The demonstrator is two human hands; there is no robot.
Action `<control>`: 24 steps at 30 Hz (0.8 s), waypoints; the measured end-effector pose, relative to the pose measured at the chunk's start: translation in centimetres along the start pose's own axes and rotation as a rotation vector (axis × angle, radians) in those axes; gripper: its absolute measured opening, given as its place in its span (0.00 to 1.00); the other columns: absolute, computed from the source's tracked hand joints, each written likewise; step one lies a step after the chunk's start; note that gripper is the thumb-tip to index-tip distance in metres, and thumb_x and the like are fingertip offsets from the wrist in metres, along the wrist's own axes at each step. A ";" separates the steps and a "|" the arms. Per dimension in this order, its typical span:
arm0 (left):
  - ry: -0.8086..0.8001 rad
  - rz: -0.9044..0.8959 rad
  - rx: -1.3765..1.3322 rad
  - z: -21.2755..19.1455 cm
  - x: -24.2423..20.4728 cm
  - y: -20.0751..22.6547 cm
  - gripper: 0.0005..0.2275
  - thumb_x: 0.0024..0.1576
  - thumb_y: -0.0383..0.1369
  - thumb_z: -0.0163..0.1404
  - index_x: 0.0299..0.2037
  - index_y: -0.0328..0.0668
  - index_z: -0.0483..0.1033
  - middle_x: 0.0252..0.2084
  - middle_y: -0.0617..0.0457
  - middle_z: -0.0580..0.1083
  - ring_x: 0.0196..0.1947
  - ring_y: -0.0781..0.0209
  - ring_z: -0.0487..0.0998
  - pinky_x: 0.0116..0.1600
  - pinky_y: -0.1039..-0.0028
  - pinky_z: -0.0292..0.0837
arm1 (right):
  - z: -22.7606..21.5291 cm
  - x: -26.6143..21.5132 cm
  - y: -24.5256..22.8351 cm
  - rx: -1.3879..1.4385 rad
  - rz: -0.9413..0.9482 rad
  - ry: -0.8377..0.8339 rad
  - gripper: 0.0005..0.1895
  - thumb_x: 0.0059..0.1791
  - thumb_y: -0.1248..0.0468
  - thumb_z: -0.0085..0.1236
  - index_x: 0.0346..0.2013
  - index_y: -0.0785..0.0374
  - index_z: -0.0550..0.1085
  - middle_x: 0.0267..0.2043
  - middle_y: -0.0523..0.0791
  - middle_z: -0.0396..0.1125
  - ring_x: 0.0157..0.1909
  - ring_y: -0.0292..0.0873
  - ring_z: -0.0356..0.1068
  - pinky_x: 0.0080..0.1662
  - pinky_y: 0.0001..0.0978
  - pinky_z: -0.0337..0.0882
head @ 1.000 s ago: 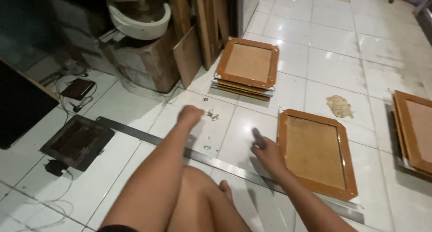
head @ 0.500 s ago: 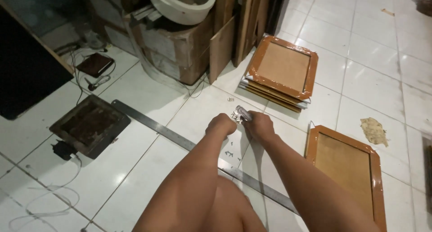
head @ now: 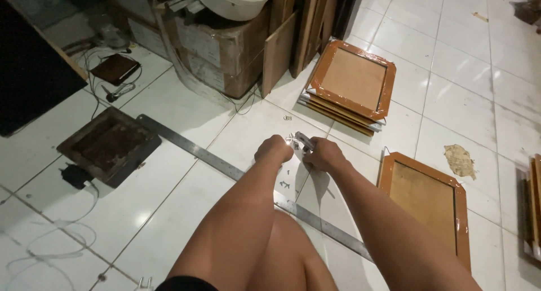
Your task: Measuring and attaching metal clips to the back of wooden picture frames using a hand tool.
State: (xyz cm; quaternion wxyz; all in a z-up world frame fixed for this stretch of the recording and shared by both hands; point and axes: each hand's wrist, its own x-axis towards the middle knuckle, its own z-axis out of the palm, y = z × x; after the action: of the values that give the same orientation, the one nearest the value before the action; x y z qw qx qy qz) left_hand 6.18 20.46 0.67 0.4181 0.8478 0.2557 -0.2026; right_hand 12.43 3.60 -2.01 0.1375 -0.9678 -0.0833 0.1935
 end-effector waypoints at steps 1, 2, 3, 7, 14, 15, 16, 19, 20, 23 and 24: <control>-0.001 -0.009 0.002 -0.1 -0.2 -0.1 0.19 0.64 0.32 0.50 0.63 0.34 0.82 0.52 0.39 0.84 0.53 0.40 0.88 0.58 0.47 0.82 | -0.4 -0.8 -0.6 -0.070 -0.014 -0.003 0.29 0.49 0.54 0.70 0.66 0.50 0.82 0.60 0.52 0.80 0.68 0.61 0.77 0.66 0.57 0.77; 0.000 -0.011 0.001 0.0 -0.1 -0.4 0.19 0.64 0.32 0.50 0.63 0.34 0.82 0.52 0.39 0.84 0.53 0.40 0.88 0.58 0.47 0.82 | -0.6 -1.4 -1.0 -0.070 -0.016 -0.004 0.29 0.49 0.54 0.70 0.66 0.50 0.82 0.60 0.52 0.80 0.68 0.61 0.77 0.66 0.57 0.77; 0.000 -0.003 -0.006 0.0 -0.1 -0.7 0.19 0.65 0.32 0.49 0.63 0.35 0.82 0.52 0.39 0.84 0.52 0.40 0.88 0.57 0.46 0.83 | -0.8 -2.0 -1.5 -0.099 -0.008 -0.036 0.29 0.50 0.53 0.69 0.67 0.52 0.81 0.61 0.53 0.80 0.68 0.60 0.77 0.66 0.57 0.77; -0.010 -0.001 0.037 0.3 0.5 -0.9 0.18 0.62 0.29 0.54 0.62 0.35 0.83 0.53 0.37 0.84 0.56 0.37 0.87 0.60 0.43 0.81 | -0.1 -2.0 -1.1 -0.086 0.024 -0.029 0.25 0.52 0.55 0.68 0.64 0.55 0.84 0.57 0.54 0.81 0.64 0.61 0.80 0.61 0.57 0.81; -0.089 0.015 0.138 1.1 1.3 -1.0 0.20 0.61 0.29 0.59 0.64 0.31 0.82 0.57 0.33 0.83 0.62 0.34 0.84 0.64 0.43 0.78 | -1.6 -4.5 -1.6 -0.061 0.056 0.079 0.21 0.52 0.57 0.71 0.59 0.58 0.86 0.51 0.55 0.82 0.57 0.62 0.82 0.55 0.57 0.83; -0.109 0.022 0.169 0.9 1.0 -0.7 0.20 0.61 0.29 0.59 0.64 0.31 0.81 0.58 0.33 0.82 0.63 0.34 0.83 0.65 0.43 0.78 | -1.5 -4.4 -1.5 -0.041 0.065 0.071 0.19 0.52 0.57 0.71 0.57 0.58 0.87 0.50 0.56 0.82 0.58 0.63 0.82 0.55 0.57 0.83; -0.128 0.028 0.198 0.7 0.7 -0.3 0.20 0.62 0.29 0.60 0.64 0.31 0.81 0.59 0.33 0.82 0.64 0.34 0.82 0.65 0.43 0.77 | -1.6 -4.2 -1.4 -0.023 0.072 0.062 0.17 0.52 0.57 0.71 0.55 0.58 0.87 0.50 0.56 0.82 0.58 0.63 0.82 0.55 0.57 0.83; -0.123 0.098 0.162 2.0 2.8 -1.1 0.18 0.58 0.26 0.60 0.59 0.28 0.83 0.48 0.36 0.84 0.52 0.38 0.88 0.58 0.49 0.82 | -0.1 -1.7 0.3 0.063 0.082 0.039 0.18 0.49 0.59 0.74 0.53 0.59 0.88 0.50 0.56 0.82 0.59 0.63 0.82 0.56 0.56 0.82; -0.124 0.097 0.159 2.5 3.3 -1.2 0.18 0.58 0.26 0.60 0.59 0.28 0.83 0.48 0.36 0.84 0.52 0.38 0.88 0.58 0.49 0.82 | 0.0 -1.6 0.6 0.060 0.081 0.038 0.18 0.49 0.59 0.74 0.53 0.59 0.88 0.50 0.56 0.82 0.59 0.63 0.82 0.56 0.56 0.82; -0.081 0.090 0.054 2.6 3.0 -1.1 0.12 0.56 0.26 0.61 0.50 0.32 0.86 0.34 0.44 0.83 0.34 0.50 0.88 0.45 0.57 0.83 | 0.6 -1.4 1.3 0.133 0.086 0.030 0.16 0.48 0.59 0.75 0.50 0.58 0.89 0.49 0.56 0.82 0.57 0.64 0.82 0.55 0.55 0.83; -0.077 0.077 -0.004 2.0 1.3 -0.6 0.11 0.55 0.24 0.60 0.48 0.30 0.86 0.31 0.44 0.82 0.31 0.50 0.88 0.42 0.58 0.84 | 0.9 -1.7 1.4 0.271 0.124 0.011 0.20 0.49 0.59 0.75 0.54 0.62 0.87 0.48 0.58 0.80 0.52 0.62 0.82 0.49 0.52 0.81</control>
State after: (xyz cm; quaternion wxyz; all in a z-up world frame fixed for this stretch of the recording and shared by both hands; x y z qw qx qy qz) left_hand 6.62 19.49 -1.59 0.4367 0.8479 0.2069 -0.2182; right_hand 10.64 2.11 -2.67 0.2553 -0.9447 0.0046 0.2059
